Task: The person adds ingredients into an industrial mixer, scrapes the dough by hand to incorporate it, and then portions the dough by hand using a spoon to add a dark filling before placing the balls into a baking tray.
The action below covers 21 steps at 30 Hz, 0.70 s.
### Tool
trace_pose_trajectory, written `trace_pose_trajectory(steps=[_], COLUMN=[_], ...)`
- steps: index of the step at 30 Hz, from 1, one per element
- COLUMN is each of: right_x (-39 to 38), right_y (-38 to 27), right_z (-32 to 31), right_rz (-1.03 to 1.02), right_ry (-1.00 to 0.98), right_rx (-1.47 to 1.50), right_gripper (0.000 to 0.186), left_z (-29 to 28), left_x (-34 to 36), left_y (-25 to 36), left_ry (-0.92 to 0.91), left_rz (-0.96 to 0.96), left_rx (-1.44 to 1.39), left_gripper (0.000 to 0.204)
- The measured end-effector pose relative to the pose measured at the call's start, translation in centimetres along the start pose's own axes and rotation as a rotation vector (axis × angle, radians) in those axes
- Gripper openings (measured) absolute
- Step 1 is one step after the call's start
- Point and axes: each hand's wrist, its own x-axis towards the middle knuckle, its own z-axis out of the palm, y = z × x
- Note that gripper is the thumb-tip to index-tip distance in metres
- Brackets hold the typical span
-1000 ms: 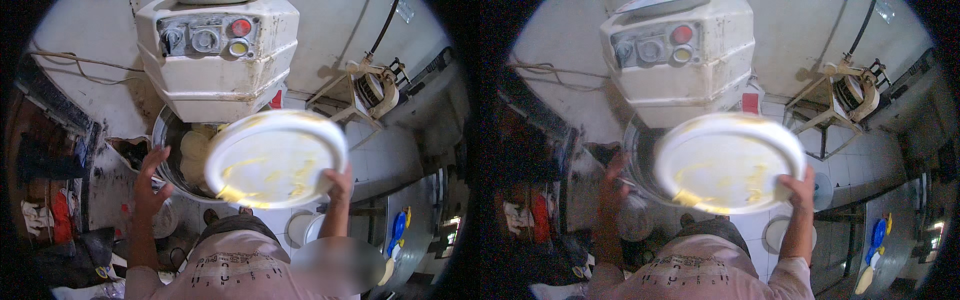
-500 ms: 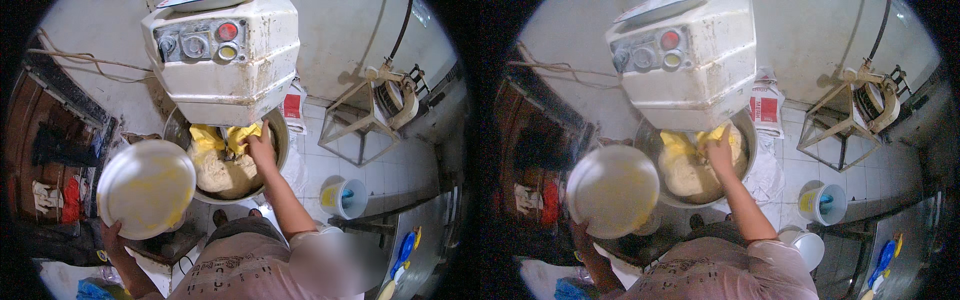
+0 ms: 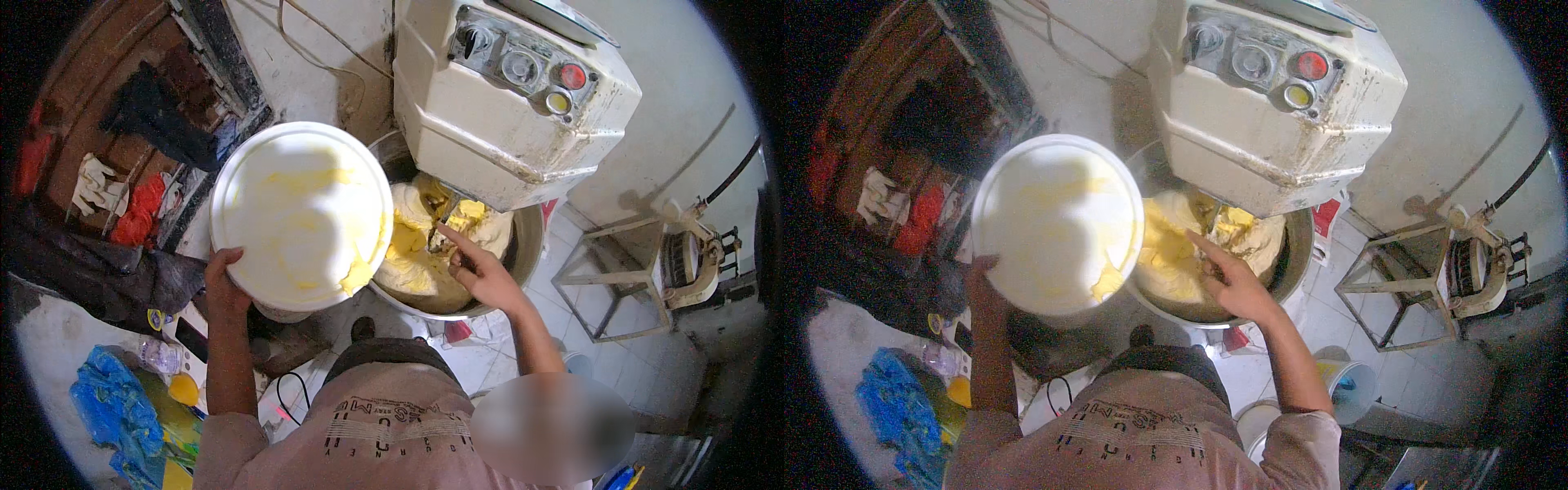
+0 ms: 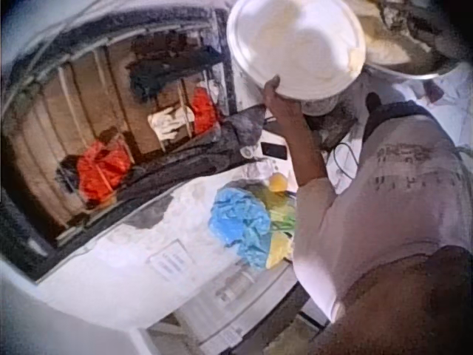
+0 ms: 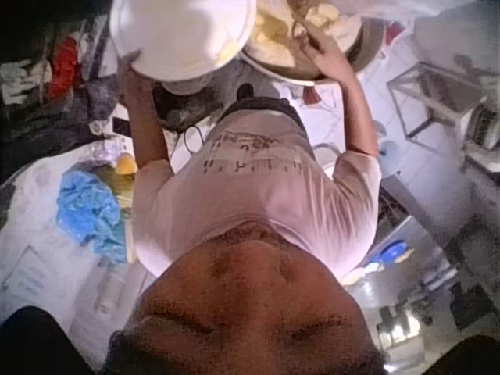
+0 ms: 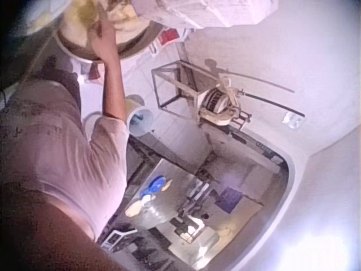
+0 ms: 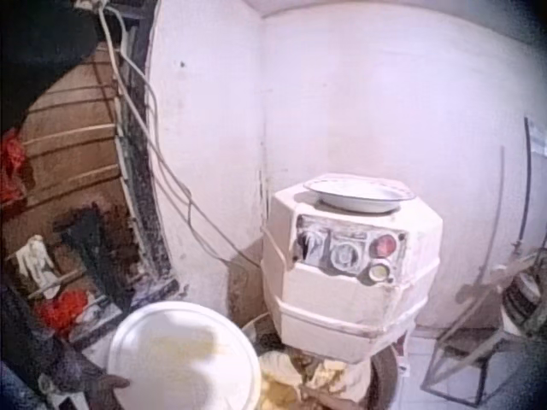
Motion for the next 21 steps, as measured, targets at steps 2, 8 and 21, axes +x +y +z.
trace_pose_trajectory(steps=[2,8,21], right_x=[0.8,3.6,5.7], right_y=[-1.2,-3.4,-3.3], right_z=[0.1,-0.7,10.0], right_rz=[-0.152,-0.242,-0.182], right_ry=[-0.056,-0.042,0.147], right_rx=[-0.141,-0.657,-0.217], right_gripper=[0.067,0.080,0.082], left_z=[1.3,4.7,9.3], left_x=[-0.2,-1.3,-7.0], left_y=[0.8,2.7,3.4], left_ry=[-0.065,-0.182,-0.108], left_rz=[-0.014,-0.006,0.271], left_rx=[0.090,0.204,0.281], left_gripper=[0.063,0.067,0.063])
